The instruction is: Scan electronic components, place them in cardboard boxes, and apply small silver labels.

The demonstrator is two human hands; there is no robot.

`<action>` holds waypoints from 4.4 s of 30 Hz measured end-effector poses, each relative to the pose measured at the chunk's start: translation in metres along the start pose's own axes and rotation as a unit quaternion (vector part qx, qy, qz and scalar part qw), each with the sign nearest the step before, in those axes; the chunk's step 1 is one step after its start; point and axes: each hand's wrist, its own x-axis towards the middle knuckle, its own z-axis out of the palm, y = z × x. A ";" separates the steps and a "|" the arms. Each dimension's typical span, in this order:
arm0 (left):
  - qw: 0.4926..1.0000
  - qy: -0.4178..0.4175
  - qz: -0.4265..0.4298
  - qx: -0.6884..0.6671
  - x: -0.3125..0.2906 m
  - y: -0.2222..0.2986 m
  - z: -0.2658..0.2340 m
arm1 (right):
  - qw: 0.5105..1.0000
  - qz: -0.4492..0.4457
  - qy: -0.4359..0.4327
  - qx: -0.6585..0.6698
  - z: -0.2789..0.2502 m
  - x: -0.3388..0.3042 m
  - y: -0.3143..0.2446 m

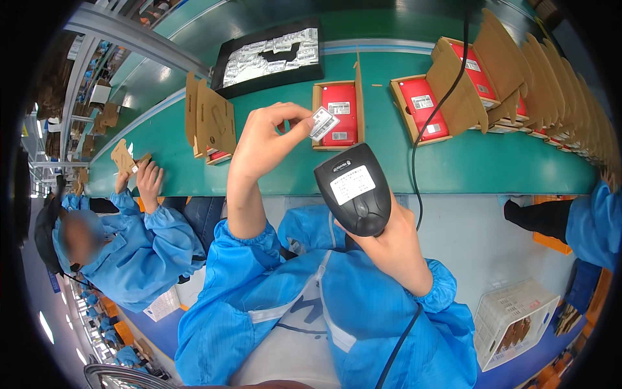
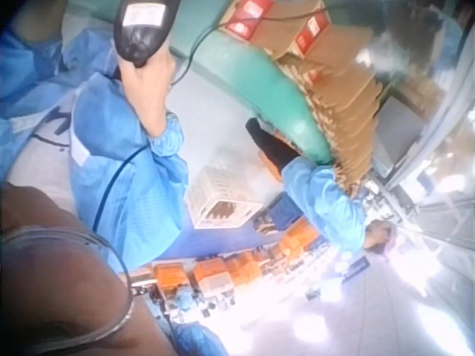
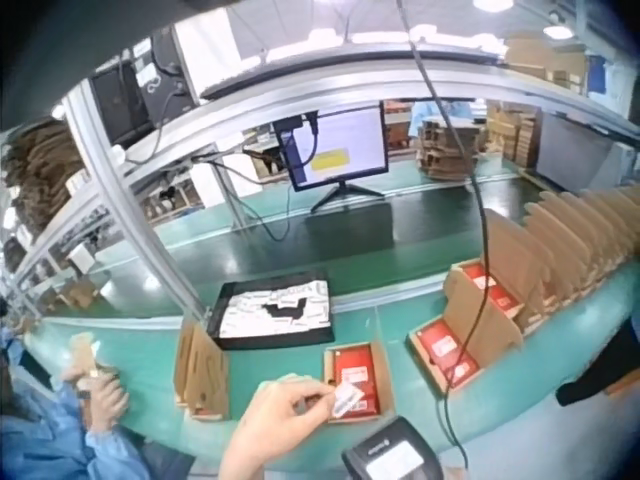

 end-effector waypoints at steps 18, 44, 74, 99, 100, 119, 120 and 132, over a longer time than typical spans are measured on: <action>0.955 -0.019 -0.004 0.295 -0.026 -0.015 0.086 | 0.990 0.067 0.088 0.091 -0.016 -0.038 0.024; 0.941 0.308 0.117 0.081 -0.075 -0.032 0.087 | 0.995 0.012 0.068 0.078 -0.012 -0.039 0.042; 0.977 0.095 -0.181 -0.054 -0.015 -0.039 0.074 | 0.998 0.043 0.030 0.014 -0.019 -0.024 0.013; 0.970 0.136 0.136 0.148 -0.050 -0.065 0.077 | 0.881 0.352 -0.276 -0.152 -0.031 0.161 -0.075; 0.972 0.125 0.133 0.148 -0.050 -0.065 0.076 | 0.887 0.351 -0.261 -0.147 -0.032 0.159 -0.078; 0.916 -0.065 -0.314 0.242 0.165 -0.149 0.020 | 0.985 0.162 -0.052 -0.029 -0.093 0.047 -0.053; 0.920 -0.082 -0.311 0.226 0.169 -0.157 0.016 | 0.985 0.162 -0.051 -0.024 -0.096 0.046 -0.051; 0.975 0.190 -0.116 0.028 0.129 -0.118 -0.002 | 0.988 0.139 -0.061 0.040 -0.105 0.044 -0.025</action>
